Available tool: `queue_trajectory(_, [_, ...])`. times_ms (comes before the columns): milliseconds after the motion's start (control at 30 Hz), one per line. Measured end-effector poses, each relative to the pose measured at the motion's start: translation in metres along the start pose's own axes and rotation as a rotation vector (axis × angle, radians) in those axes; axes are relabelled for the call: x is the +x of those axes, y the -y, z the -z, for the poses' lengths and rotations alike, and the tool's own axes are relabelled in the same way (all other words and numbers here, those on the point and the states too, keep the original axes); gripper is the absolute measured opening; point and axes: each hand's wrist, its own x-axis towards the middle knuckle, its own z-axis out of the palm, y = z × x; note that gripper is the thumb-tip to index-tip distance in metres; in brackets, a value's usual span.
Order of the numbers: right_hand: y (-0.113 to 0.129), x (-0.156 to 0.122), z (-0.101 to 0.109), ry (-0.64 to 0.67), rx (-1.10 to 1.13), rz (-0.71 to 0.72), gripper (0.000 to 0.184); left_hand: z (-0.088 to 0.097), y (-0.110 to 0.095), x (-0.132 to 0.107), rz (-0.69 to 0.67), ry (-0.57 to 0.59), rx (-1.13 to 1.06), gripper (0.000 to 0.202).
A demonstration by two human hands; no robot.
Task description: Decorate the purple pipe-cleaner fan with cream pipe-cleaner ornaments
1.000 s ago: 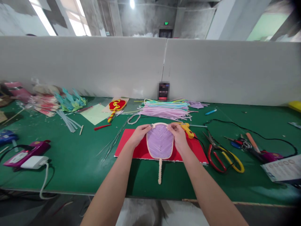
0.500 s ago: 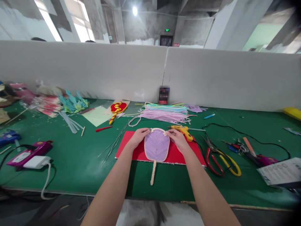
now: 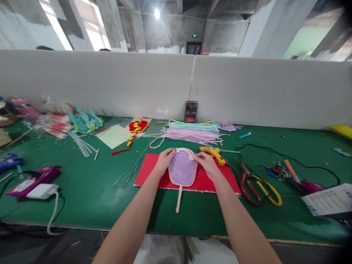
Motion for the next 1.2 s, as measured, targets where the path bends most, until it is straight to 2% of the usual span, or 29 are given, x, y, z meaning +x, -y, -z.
queue_trajectory(300, [0.0, 0.001, 0.0, -0.042, -0.003, 0.028, 0.028, -0.001, -0.004, 0.001, 0.013, 0.017, -0.014, 0.036])
queue_trajectory(533, [0.005, -0.002, -0.005, -0.074, 0.06, 0.078, 0.022, -0.003, -0.007, -0.002, -0.002, 0.05, -0.036, 0.036])
queue_trajectory(767, [0.004, -0.001, -0.009, -0.119, 0.048, 0.084, 0.021, -0.005, -0.01, -0.003, -0.021, -0.024, -0.036, 0.033])
queue_trajectory(1200, [0.013, -0.008, -0.017, -0.134, 0.055, 0.156, 0.02, -0.008, -0.005, -0.003, -0.084, -0.06, -0.135, 0.033])
